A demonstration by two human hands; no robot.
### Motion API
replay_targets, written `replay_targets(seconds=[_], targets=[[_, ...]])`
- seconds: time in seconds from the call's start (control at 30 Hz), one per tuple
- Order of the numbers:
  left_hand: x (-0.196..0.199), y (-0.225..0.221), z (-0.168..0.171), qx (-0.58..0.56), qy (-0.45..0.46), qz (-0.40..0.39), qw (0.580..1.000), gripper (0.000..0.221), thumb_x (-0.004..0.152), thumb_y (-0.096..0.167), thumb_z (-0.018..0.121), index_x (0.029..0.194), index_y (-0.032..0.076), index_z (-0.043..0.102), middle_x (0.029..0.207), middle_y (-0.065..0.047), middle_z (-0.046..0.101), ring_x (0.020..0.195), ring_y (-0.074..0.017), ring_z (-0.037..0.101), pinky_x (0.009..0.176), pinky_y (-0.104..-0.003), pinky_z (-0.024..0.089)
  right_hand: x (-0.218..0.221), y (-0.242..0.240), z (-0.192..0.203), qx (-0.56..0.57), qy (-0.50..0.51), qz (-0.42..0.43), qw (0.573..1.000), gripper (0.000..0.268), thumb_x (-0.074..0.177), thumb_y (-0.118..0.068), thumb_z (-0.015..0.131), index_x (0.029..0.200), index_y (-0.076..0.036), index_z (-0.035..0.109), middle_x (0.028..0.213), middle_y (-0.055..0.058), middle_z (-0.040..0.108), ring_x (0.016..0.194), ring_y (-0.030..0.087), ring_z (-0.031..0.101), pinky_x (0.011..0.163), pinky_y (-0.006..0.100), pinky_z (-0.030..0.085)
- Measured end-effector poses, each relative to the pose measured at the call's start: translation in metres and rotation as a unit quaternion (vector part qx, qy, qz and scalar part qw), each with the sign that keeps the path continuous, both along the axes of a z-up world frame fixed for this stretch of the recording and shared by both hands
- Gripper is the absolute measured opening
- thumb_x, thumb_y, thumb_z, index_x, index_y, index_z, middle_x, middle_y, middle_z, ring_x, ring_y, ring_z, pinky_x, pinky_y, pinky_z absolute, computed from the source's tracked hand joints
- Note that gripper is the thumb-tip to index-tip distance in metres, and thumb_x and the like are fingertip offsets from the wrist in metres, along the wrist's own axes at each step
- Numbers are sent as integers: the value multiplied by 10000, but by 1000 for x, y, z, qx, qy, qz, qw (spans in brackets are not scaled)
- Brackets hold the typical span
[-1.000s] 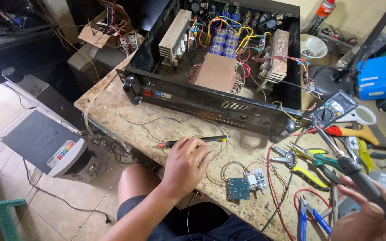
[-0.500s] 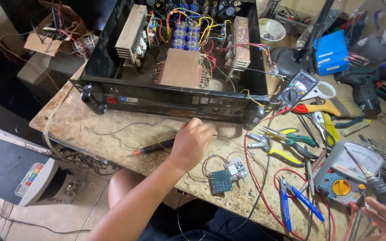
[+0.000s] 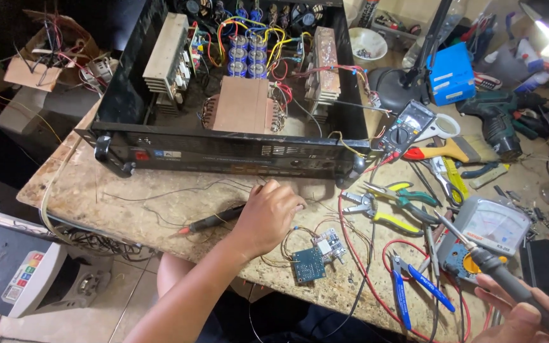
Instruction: The person is soldering and desoldering components on a circuit board using a soldering iron, desoldering pump, and pliers.
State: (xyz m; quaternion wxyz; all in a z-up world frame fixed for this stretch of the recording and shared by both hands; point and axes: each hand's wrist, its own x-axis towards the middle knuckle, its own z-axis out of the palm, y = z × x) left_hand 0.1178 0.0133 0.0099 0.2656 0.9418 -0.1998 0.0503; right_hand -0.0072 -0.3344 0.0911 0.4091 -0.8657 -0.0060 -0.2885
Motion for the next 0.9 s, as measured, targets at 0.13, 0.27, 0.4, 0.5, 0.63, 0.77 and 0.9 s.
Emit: replay_targets(seconds=[0.13, 0.27, 0.4, 0.5, 0.63, 0.77, 0.9], targets=[[-12, 5, 12, -42, -64, -11, 997, 231, 961, 123, 626, 1142, 190, 753, 989, 13, 685, 993, -241, 546, 863, -434, 416, 9, 40, -2, -42, -129, -47, 990, 571, 1312, -261, 377, 1413, 301, 395, 1119, 486, 568, 1004, 558, 671, 819, 554, 576], [-30, 14, 22, -79, -138, -35, 987, 470, 830, -44, 725, 1233, 197, 746, 964, -5, 646, 885, -247, 482, 726, -385, 432, 1, 41, -7, -54, -51, -43, 996, 606, 1313, -322, 370, 1417, 272, 430, 1103, 461, 584, 1024, 549, 677, 894, 569, 584], [-58, 22, 27, -118, -126, -97, 980, 258, 832, 50, 849, 1057, 98, 732, 990, -39, 720, 911, -288, 525, 757, -428, 453, -5, 9, -55, 28, -100, 8, 995, 619, 1308, -388, 338, 1371, 226, 372, 1154, 483, 555, 968, 510, 638, 808, 516, 551], [-71, 23, 19, -88, -102, -121, 984, 207, 854, 22, 772, 1029, 120, 719, 1071, -56, 684, 1002, -304, 530, 783, -451, 445, -6, -11, -83, 18, -126, 16, 992, 531, 1316, -299, 345, 1328, 228, 409, 1105, 523, 550, 976, 587, 658, 805, 574, 575], [-81, 19, 1, -52, -107, -111, 987, 141, 867, 1, 755, 945, 116, 733, 1108, -70, 625, 1099, -334, 553, 823, -494, 462, -15, -40, -111, 52, -93, -14, 994, 523, 1248, -294, 360, 857, 52, 395, 1142, 458, 676, 1102, 518, 770, 889, 500, 655], [-85, 20, -8, -60, -131, -99, 985, 137, 910, -8, 719, 931, 127, 705, 1082, -68, 616, 1001, -304, 521, 784, -445, 427, -11, 8, -84, -25, -31, -74, 996, 564, 1184, -262, 328, 1195, 166, 695, 1158, 293, 726, 1051, 379, 742, 943, 378, 608], [-91, 26, -10, -85, -125, -96, 984, 243, 944, 29, 775, 1167, 117, 737, 1150, -73, 658, 1065, -312, 550, 860, -479, 480, -5, -4, -91, 1, -23, -71, 997, 691, 1114, -468, 330, 1261, 107, 685, 1191, 269, 717, 1133, 369, 743, 948, 391, 605]])
